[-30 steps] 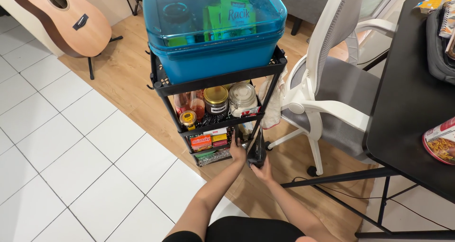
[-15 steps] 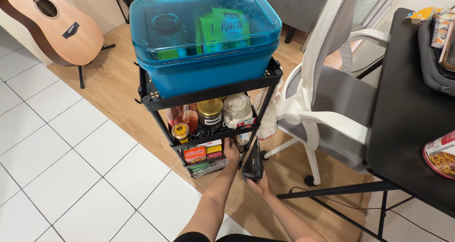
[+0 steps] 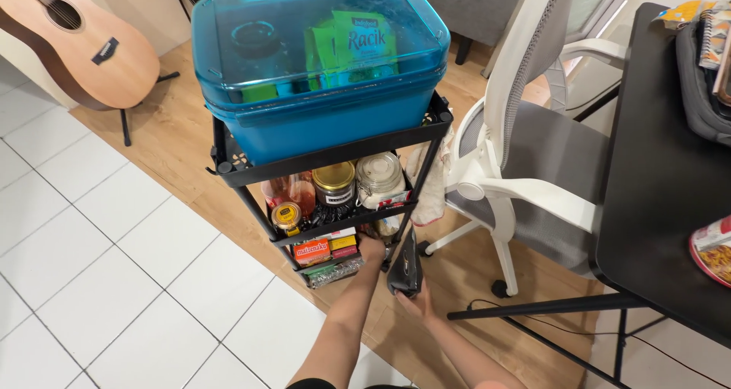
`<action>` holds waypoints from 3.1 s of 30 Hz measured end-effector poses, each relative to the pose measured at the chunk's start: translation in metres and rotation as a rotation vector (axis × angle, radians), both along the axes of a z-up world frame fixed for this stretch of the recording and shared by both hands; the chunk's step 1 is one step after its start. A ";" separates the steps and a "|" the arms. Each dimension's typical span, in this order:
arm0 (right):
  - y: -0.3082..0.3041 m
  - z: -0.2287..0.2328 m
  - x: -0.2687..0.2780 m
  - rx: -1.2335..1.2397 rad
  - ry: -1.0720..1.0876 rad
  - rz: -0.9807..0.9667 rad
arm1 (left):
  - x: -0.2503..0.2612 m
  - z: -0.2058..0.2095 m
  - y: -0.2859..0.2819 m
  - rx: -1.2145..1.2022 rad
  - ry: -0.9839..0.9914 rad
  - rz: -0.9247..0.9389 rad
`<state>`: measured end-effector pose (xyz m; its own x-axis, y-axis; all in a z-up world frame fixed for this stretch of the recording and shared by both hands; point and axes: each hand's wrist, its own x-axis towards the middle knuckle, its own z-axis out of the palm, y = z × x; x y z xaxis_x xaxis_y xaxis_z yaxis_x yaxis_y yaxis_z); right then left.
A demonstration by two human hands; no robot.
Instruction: Organize food items on a rolling storage cart and refill a plastic container with rice.
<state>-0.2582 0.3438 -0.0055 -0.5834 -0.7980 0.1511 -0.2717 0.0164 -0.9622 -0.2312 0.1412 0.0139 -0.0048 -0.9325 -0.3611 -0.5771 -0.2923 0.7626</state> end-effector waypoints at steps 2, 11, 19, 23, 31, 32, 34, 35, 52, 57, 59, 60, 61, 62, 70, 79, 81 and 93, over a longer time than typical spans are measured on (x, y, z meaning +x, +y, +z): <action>0.002 -0.002 0.002 -0.020 -0.056 -0.007 | 0.001 0.013 -0.005 0.015 0.004 0.007; 0.015 0.002 -0.003 0.089 -0.038 -0.071 | 0.001 0.010 -0.034 -0.103 0.194 -0.046; 0.017 -0.033 -0.020 0.078 -0.001 0.017 | -0.005 0.004 -0.036 -0.164 0.365 0.028; 0.013 -0.054 -0.026 0.074 -0.246 -0.013 | -0.007 0.018 -0.019 -0.136 0.348 0.050; 0.014 -0.026 -0.055 0.008 -0.527 0.077 | 0.053 0.020 0.063 0.323 0.831 -0.125; 0.010 -0.017 -0.057 -0.038 -0.656 0.134 | 0.066 0.037 0.072 0.171 0.835 -0.172; 0.003 -0.009 -0.058 -0.086 -0.784 0.192 | 0.089 0.066 0.081 0.017 0.835 -0.219; 0.001 -0.011 -0.058 -0.140 -0.842 0.221 | 0.098 0.077 0.081 -0.103 0.852 -0.420; -0.015 0.078 -0.027 -0.240 -0.931 0.338 | 0.123 0.114 0.100 -0.130 0.969 -0.570; -0.025 0.097 -0.018 -0.221 -0.863 0.351 | 0.130 0.140 0.100 -0.150 1.001 -0.471; -0.026 0.099 -0.015 -0.201 -0.821 0.368 | 0.135 0.142 0.100 -0.161 0.963 -0.459; -0.026 0.100 -0.014 -0.182 -0.778 0.381 | 0.137 0.143 0.101 -0.171 0.927 -0.451; -0.027 0.096 -0.013 -0.180 -0.778 0.383 | 0.140 0.140 0.101 -0.171 0.927 -0.447; -0.029 0.094 -0.014 -0.170 -0.741 0.374 | 0.141 0.138 0.099 -0.163 0.930 -0.450; -0.030 0.110 -0.016 -0.067 -0.568 0.422 | 0.144 0.105 0.086 -0.171 0.875 -0.460; -0.055 0.058 0.014 -0.110 0.282 -0.119 | 0.158 0.083 0.059 -0.161 0.282 -0.485; -0.063 0.052 0.019 -0.069 0.272 -0.153 | 0.157 0.075 0.053 -0.229 0.274 -0.534; -0.122 0.000 0.018 -0.207 0.306 -0.258 | 0.121 0.033 0.021 -0.386 0.266 -0.437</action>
<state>-0.2397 0.2214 -0.0058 -0.6632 -0.5668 0.4887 -0.5563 -0.0636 -0.8286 -0.1098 0.1618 0.0467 -0.4570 -0.8870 0.0658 -0.3579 0.2511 0.8993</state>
